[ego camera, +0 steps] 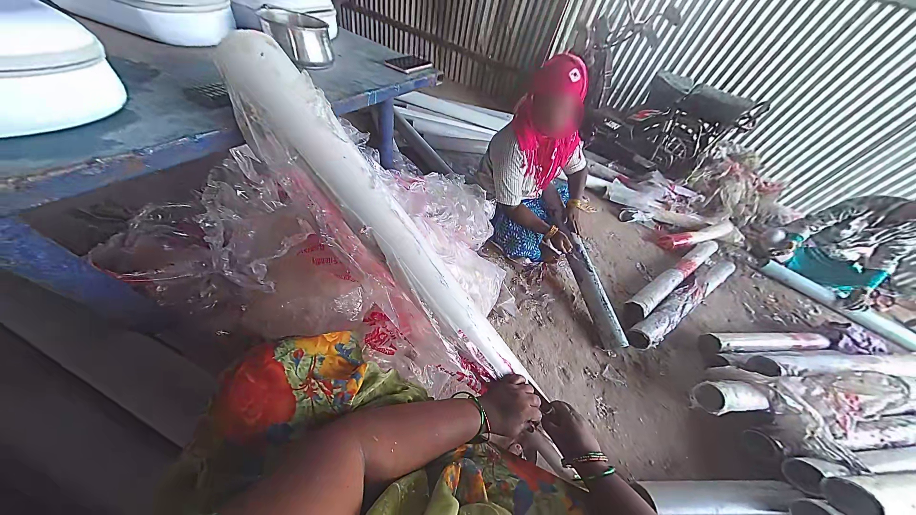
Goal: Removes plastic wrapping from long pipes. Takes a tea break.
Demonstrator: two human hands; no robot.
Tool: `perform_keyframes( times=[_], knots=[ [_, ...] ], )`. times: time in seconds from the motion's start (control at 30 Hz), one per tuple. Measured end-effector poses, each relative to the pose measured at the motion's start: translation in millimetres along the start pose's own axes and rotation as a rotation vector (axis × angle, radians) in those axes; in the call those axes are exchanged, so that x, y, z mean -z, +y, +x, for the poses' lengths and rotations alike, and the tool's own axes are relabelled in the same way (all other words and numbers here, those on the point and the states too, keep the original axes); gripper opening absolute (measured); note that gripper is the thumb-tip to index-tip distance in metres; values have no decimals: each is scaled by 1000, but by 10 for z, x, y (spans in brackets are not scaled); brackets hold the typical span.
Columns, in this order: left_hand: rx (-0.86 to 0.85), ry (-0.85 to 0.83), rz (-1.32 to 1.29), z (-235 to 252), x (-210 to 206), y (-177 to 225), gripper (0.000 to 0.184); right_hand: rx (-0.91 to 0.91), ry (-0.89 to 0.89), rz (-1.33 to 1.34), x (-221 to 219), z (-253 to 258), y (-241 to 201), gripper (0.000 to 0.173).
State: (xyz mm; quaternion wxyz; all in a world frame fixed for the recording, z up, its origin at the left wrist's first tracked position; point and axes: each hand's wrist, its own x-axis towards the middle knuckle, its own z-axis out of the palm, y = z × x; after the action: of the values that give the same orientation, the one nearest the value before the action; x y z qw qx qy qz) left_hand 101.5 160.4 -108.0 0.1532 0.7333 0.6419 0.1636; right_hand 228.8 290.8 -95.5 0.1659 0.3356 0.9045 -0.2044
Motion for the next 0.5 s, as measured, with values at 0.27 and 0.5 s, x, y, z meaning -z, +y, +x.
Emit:
perform_keyframes(
  times=[0.27, 0.5],
  knots=[
    [-44, 94, -11, -29, -86, -24, 19, -11, 15, 31, 54, 11, 20, 36],
    [-37, 80, -15, -34, -87, -19, 19, 67, 33, 82, -14, 37, 89, 39]
  ],
)
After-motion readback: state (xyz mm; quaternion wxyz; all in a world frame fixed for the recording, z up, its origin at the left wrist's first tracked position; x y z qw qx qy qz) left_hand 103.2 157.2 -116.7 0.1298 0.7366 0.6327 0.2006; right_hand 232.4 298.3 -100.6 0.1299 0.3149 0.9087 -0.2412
